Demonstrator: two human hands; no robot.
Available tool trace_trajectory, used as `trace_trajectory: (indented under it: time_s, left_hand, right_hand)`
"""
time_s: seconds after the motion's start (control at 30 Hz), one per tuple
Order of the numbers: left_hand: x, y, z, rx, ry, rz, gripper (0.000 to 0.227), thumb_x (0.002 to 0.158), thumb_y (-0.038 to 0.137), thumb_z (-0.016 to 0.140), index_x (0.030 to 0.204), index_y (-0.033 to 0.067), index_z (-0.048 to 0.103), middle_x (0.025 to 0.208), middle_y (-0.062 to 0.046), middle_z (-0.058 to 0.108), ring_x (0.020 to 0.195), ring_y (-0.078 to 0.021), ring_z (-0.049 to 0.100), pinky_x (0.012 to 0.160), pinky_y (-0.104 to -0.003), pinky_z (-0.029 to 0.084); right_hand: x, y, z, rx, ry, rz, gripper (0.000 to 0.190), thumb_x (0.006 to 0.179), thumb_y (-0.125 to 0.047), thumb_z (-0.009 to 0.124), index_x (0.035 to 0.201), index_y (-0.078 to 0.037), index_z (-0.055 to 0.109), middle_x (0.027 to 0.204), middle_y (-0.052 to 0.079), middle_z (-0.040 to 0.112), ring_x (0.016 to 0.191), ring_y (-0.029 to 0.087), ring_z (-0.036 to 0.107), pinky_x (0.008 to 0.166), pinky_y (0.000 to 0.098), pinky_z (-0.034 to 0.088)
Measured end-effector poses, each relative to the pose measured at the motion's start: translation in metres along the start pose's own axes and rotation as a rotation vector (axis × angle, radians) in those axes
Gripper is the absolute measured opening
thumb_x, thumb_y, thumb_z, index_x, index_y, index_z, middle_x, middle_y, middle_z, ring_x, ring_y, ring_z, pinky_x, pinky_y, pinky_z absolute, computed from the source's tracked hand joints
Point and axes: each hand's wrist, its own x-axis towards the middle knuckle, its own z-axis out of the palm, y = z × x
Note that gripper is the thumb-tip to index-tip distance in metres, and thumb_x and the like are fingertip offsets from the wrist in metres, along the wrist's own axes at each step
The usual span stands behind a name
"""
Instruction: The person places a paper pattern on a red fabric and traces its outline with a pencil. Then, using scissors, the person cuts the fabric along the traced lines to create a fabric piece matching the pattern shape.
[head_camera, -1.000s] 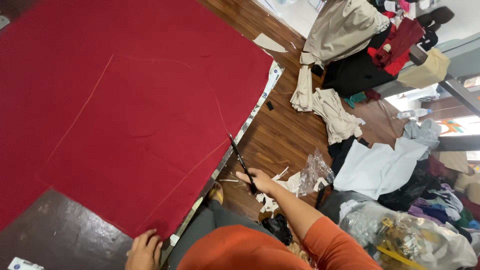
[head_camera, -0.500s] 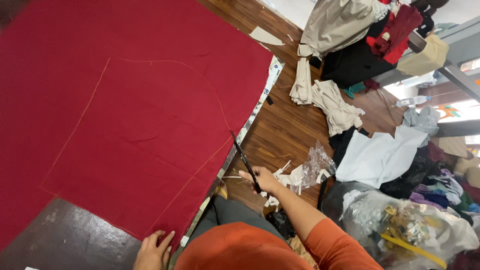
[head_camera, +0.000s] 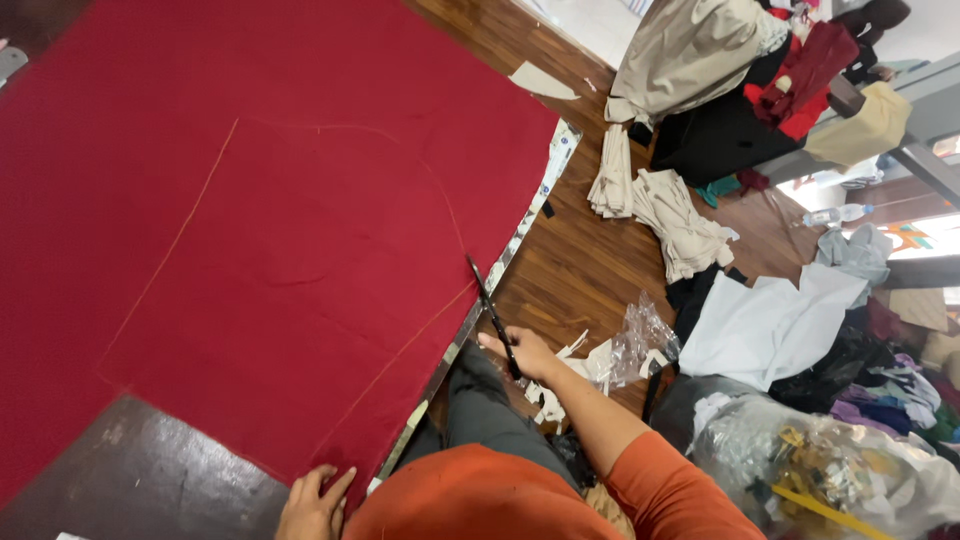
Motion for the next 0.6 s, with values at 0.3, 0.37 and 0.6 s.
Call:
trace_trajectory:
  time_s: [0.3, 0.37, 0.6]
  left_hand:
    - [-0.002, -0.011, 0.033, 0.099, 0.042, -0.134, 0.069, 0.071, 0.027, 0.070, 0.131, 0.0575, 0.062, 0.133, 0.014, 0.058, 0.101, -0.0203, 0.061, 0.072, -0.037, 0.062]
    - [-0.007, -0.015, 0.042, 0.094, 0.082, -0.119, 0.072, 0.065, 0.027, 0.071, 0.131, 0.0568, 0.063, 0.133, 0.014, 0.060, 0.097, -0.0207, 0.062, 0.073, -0.034, 0.061]
    - [-0.009, -0.005, 0.040, 0.112, 0.087, -0.167, 0.068, 0.075, 0.013, 0.070, 0.127, 0.0563, 0.067, 0.123, 0.018, 0.063, 0.090, -0.0164, 0.062, 0.070, -0.030, 0.059]
  right_hand:
    - [0.036, -0.001, 0.006, 0.087, 0.001, -0.006, 0.051, 0.084, -0.061, 0.073, 0.079, -0.015, 0.052, 0.055, 0.009, 0.064, 0.043, 0.016, 0.063, 0.049, 0.0262, 0.049]
    - [0.032, -0.007, 0.008, 0.158, -0.002, 0.002, 0.049, 0.085, -0.056, 0.077, 0.079, -0.014, 0.052, 0.056, 0.009, 0.062, 0.042, 0.016, 0.060, 0.043, 0.0257, 0.045]
    - [0.034, -0.043, 0.005, 0.114, -0.009, 0.020, 0.051, 0.084, -0.064, 0.070, 0.079, -0.017, 0.051, 0.057, 0.002, 0.063, 0.046, 0.012, 0.064, 0.057, 0.0226, 0.047]
